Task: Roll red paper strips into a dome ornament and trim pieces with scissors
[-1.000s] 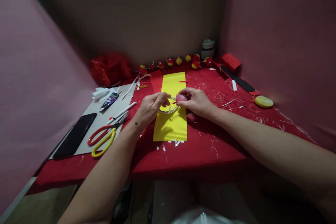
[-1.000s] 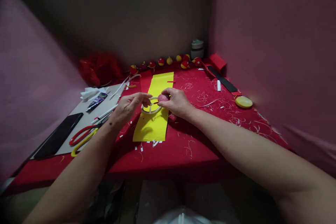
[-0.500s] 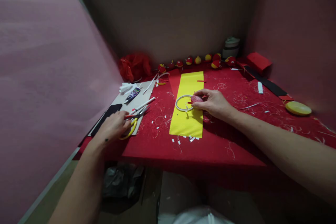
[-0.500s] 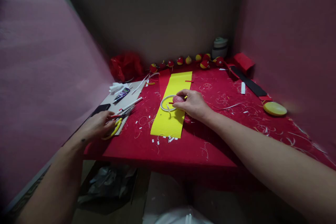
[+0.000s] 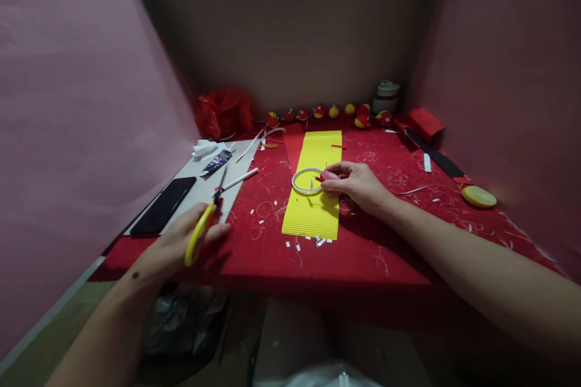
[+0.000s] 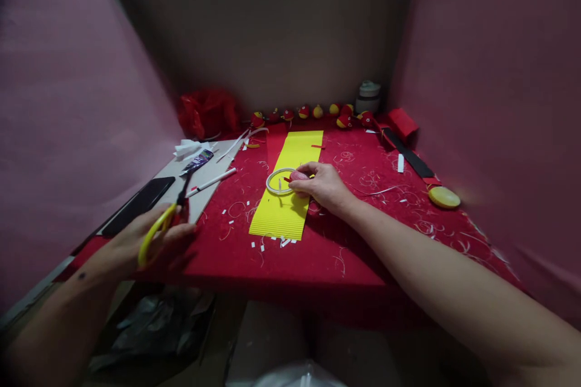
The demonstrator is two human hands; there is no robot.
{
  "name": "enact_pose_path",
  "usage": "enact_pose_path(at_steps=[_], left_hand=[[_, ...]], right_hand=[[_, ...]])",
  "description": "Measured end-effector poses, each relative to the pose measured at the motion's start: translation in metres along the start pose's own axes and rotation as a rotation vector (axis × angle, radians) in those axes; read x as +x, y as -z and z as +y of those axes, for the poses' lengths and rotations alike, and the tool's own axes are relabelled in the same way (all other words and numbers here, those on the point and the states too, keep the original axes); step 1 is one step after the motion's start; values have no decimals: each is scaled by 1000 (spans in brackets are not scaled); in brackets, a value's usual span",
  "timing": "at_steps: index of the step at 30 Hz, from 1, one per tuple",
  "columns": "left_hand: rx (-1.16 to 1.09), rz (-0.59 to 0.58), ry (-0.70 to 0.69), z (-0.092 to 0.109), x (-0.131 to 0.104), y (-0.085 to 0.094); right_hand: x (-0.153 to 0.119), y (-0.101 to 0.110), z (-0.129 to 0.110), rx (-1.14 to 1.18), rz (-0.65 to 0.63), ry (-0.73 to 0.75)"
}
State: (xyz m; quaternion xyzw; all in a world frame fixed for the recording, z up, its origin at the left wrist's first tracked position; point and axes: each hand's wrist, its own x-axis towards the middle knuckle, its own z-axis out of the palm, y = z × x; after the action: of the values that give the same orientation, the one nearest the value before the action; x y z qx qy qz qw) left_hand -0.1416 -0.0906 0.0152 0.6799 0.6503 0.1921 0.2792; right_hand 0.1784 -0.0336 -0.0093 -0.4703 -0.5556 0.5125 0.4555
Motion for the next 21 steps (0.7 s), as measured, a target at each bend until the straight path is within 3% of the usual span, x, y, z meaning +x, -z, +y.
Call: enact_pose_path(at_steps=[4, 8, 14, 21], left_hand=[[-369, -437, -13, 51, -30, -39], [-408, -639, -40, 87, -26, -60], [-298, -682, -32, 102, 3, -60], [-270, -655, -42, 110, 9, -60]], right_hand=[[1, -2, 2, 70, -14, -27], [3, 0, 5, 186, -43, -48], [6, 3, 8, 245, -93, -91], [5, 3, 9, 275, -109, -150]])
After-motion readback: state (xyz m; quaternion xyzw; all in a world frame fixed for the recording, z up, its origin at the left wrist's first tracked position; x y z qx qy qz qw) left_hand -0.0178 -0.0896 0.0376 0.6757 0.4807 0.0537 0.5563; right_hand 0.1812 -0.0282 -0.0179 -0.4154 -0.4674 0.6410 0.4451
